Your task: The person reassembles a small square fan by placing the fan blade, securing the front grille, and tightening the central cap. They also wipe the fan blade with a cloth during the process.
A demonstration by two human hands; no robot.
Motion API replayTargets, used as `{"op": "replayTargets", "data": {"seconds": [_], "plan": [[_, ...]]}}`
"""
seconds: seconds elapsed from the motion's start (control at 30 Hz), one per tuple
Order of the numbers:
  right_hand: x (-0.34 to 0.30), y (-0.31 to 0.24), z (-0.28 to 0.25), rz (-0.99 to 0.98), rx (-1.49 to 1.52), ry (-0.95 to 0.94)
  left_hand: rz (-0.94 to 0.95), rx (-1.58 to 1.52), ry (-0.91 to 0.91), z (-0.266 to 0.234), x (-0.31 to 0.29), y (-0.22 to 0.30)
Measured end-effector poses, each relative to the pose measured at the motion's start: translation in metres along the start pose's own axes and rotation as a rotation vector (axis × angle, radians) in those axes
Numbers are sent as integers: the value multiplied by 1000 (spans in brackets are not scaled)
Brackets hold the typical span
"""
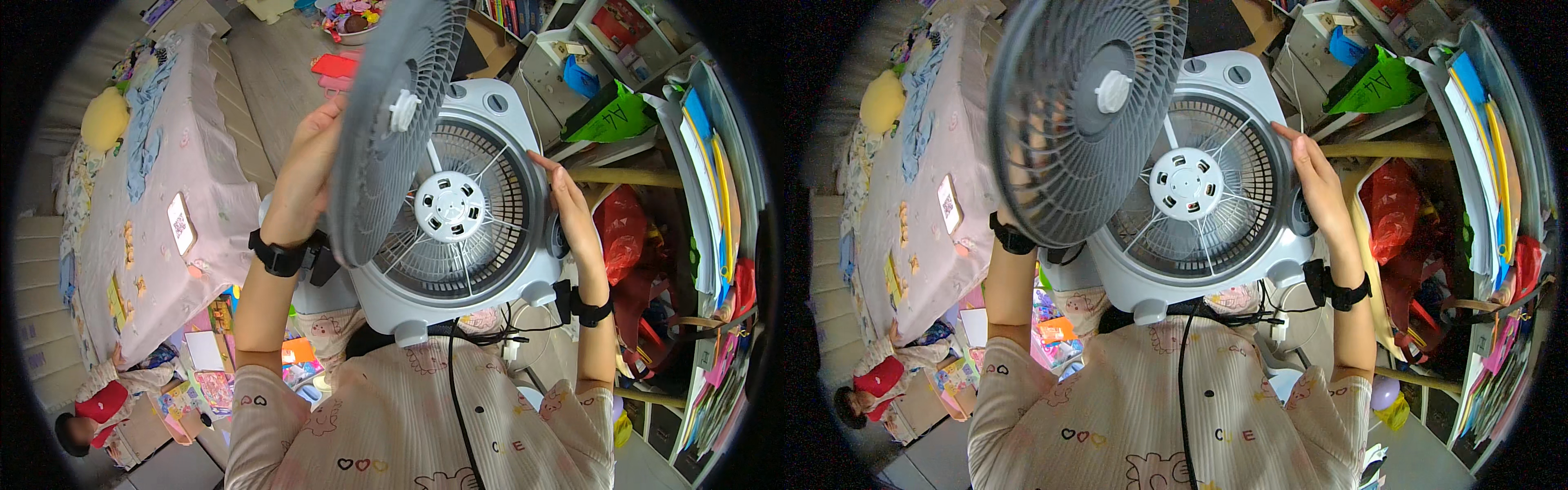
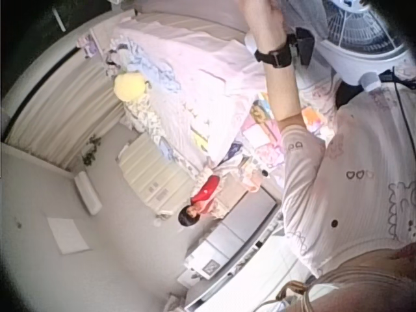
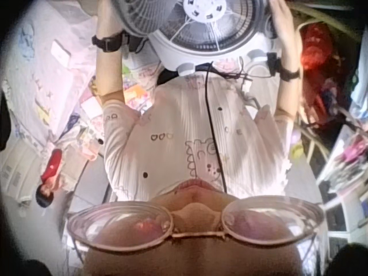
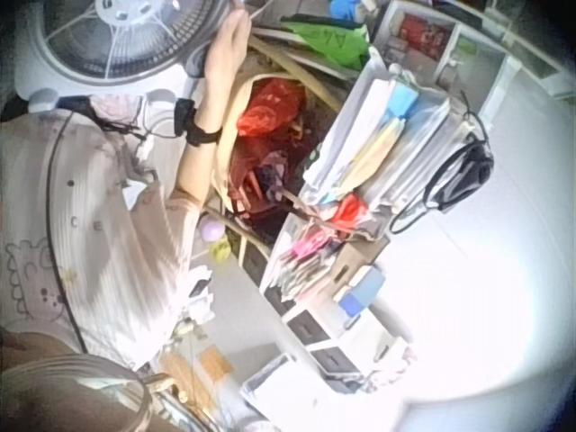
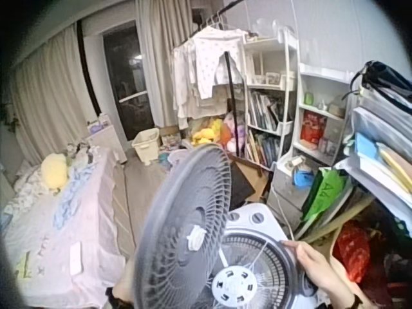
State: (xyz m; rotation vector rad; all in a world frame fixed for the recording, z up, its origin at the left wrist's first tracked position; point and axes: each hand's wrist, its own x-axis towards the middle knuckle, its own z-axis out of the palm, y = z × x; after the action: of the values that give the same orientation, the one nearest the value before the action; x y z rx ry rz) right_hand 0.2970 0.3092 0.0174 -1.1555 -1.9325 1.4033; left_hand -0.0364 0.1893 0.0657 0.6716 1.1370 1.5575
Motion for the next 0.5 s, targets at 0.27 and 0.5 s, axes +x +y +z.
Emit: {"op": "replayTargets", "data": {"seconds": [0.27, 0.5], "plan": [[1, 3, 0, 9, 32, -3, 97, 34, -101, 3, 0, -2], [1, 26, -8, 28, 85, -6, 305, 264, -350, 33, -14, -9]]}}
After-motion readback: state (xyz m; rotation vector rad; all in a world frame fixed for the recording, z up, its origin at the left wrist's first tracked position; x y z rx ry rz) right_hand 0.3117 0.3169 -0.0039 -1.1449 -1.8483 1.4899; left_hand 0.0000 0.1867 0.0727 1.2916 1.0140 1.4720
